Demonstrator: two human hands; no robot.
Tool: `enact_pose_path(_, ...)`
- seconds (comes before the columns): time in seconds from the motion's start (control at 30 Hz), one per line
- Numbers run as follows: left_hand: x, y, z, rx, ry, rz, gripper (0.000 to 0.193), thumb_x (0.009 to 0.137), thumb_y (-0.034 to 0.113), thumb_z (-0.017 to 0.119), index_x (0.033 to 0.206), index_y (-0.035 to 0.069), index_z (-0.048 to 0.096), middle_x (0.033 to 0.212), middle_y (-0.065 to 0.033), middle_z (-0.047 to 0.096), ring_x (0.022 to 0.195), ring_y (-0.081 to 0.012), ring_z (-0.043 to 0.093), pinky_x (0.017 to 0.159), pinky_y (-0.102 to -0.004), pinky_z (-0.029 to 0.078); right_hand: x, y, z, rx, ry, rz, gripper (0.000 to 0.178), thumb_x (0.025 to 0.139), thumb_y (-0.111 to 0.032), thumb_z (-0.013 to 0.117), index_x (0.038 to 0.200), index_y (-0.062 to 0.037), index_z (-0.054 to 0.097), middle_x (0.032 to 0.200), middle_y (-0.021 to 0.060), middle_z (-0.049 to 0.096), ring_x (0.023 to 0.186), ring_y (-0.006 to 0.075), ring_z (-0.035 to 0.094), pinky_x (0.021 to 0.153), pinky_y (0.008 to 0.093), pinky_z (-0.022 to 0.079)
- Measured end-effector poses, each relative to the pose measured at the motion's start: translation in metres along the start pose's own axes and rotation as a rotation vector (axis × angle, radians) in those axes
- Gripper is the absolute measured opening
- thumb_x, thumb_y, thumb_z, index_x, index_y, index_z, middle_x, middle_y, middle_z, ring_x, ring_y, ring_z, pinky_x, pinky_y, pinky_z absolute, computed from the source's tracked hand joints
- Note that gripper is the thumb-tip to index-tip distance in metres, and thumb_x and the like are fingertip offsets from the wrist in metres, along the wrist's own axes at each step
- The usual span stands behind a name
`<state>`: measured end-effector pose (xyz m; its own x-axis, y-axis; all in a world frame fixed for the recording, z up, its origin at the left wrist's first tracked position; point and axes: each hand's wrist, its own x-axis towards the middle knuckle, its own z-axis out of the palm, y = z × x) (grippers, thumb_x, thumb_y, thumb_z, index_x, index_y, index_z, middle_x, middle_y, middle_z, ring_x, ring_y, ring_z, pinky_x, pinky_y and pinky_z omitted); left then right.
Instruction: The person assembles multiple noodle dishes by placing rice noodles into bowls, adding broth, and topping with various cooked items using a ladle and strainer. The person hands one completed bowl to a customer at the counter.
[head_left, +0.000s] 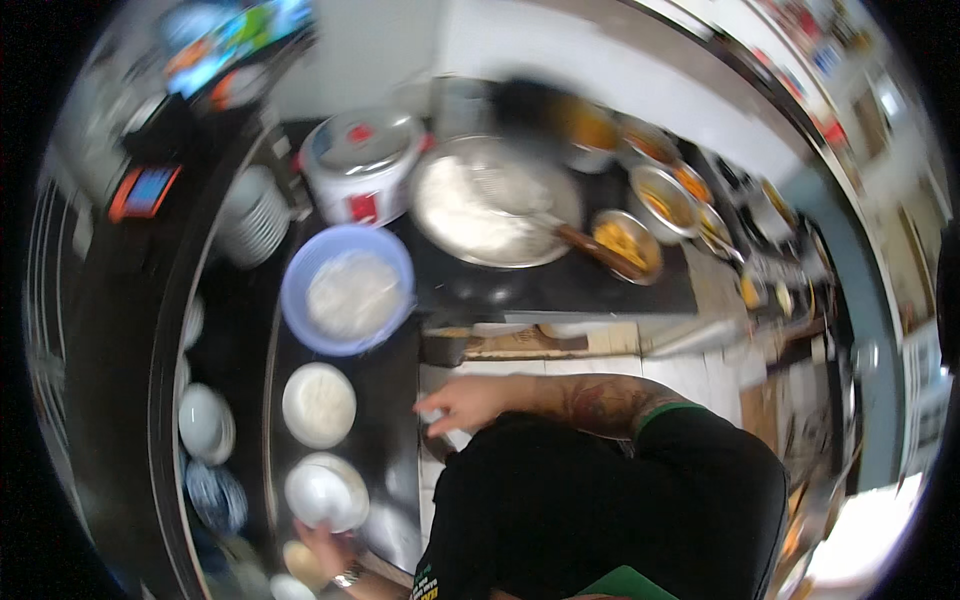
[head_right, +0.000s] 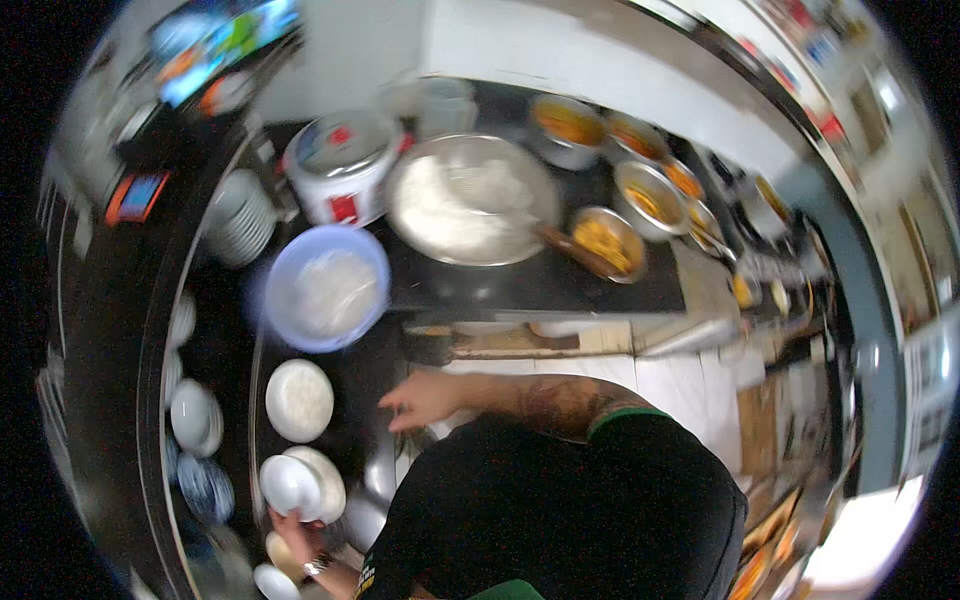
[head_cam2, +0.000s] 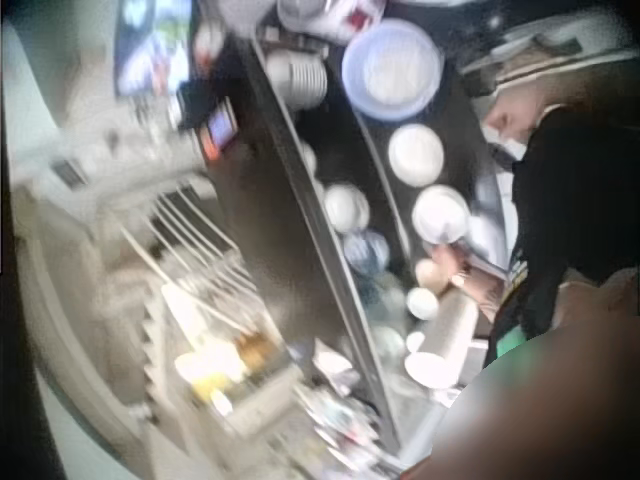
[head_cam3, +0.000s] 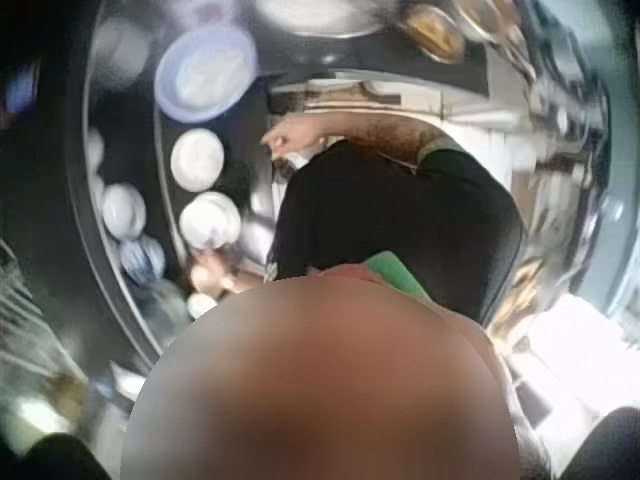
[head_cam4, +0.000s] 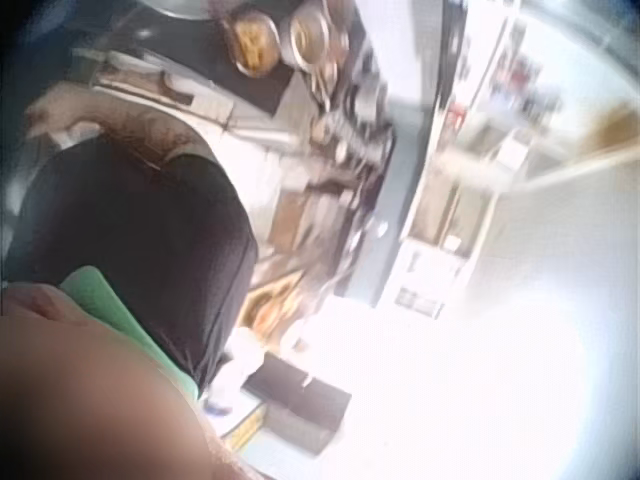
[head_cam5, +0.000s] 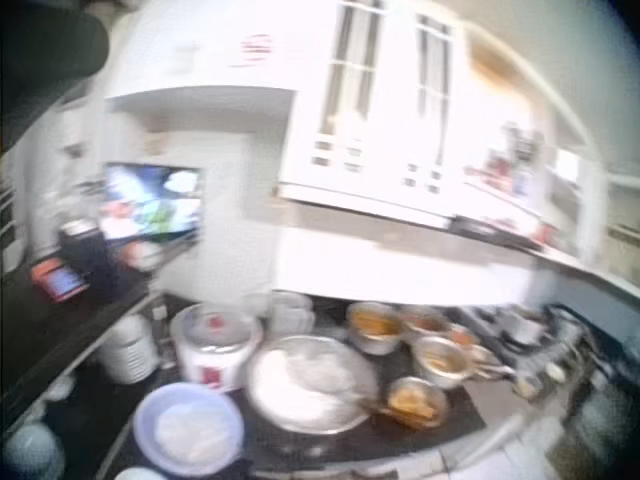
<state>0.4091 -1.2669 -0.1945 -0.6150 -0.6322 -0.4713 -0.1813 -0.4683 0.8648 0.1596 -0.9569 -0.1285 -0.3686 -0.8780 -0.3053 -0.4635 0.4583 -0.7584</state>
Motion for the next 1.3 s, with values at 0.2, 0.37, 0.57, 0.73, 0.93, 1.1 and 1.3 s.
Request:
enact_pose_path(0.2,-0.036,-0.018,0.227,0.256,-0.881,-0.145,0.043,0.076,0.000,0.060,0.116,0.005,0.044,0.099,-0.0111,0.058,0.075,-0.0215,0.064,0.046,-0.0315,0.053,-0.119,0.018,0.002,0.639,0.226,0.265,0.060,0.095,-0.042,0.053,0.140,-0.0045,0.042,0.096,0.0131,0.065,0.074,0.0202,0.066,0.061,0.0324,0.055)
enact_pose_path(0.37,-0.133,-0.078,0.386,0.091,-1.355,-0.527,0.050,0.087,0.012,0.063,0.132,0.004,0.041,0.120,-0.0153,0.055,0.104,-0.0274,0.061,0.075,-0.0413,0.058,-0.288,0.097,0.011,0.922,0.776,0.395,0.047,0.098,-0.038,0.051,0.129,-0.0031,0.054,0.097,0.0078,0.065,0.073,0.0134,0.062,0.059,0.0287,0.053)
enact_pose_path(0.57,-0.265,-0.194,0.535,0.129,-1.553,-0.840,0.059,0.091,0.015,0.056,0.141,-0.004,0.032,0.137,-0.0176,0.047,0.122,-0.0331,0.051,0.100,-0.0501,0.045,-0.508,0.146,0.048,1.048,1.120,0.443,0.060,0.098,-0.051,0.044,0.131,-0.0013,0.052,0.094,0.0096,0.067,0.076,0.0152,0.065,0.061,0.0272,0.052)
enact_pose_path(0.73,-0.347,-0.228,0.625,0.087,-1.573,-0.970,0.053,0.092,0.019,0.054,0.137,-0.003,0.036,0.132,-0.0192,0.052,0.116,-0.0347,0.056,0.089,-0.0485,0.054,-0.661,0.170,0.044,0.959,1.597,0.609,0.046,0.100,-0.039,0.048,0.125,-0.0022,0.056,0.089,0.0064,0.066,0.071,0.0122,0.063,0.062,0.0253,0.049)
enact_pose_path(0.93,-0.400,-0.250,0.750,0.082,-1.650,-0.704,0.056,0.093,0.024,0.053,0.137,-0.003,0.035,0.133,-0.0200,0.051,0.121,-0.0330,0.054,0.098,-0.0492,0.048,-0.804,0.265,-0.046,0.580,1.896,0.643,0.034,0.096,-0.030,0.058,0.114,-0.0011,0.061,0.085,0.0029,0.065,0.071,0.0088,0.060,0.060,0.0234,0.046)
enact_pose_path(1.1,-0.441,-0.281,0.863,0.039,-1.608,-0.559,0.054,0.093,0.026,0.053,0.135,-0.004,0.037,0.129,-0.0189,0.054,0.115,-0.0312,0.058,0.094,-0.0454,0.051,-0.923,0.368,-0.171,0.219,2.110,0.740,0.041,0.092,-0.023,0.065,0.123,0.0027,0.056,0.093,0.0026,0.064,0.079,0.0081,0.060,0.064,0.0233,0.048)
enact_pose_path(1.3,-0.520,-0.307,0.972,0.044,-1.542,-0.543,0.054,0.096,0.032,0.050,0.136,-0.003,0.039,0.125,-0.0183,0.058,0.107,-0.0284,0.063,0.081,-0.0403,0.059,-1.047,0.474,-0.289,0.196,2.171,0.836,0.064,0.084,-0.030,0.074,0.132,0.0025,0.047,0.100,0.0075,0.064,0.087,0.0127,0.061,0.070,0.0263,0.051)
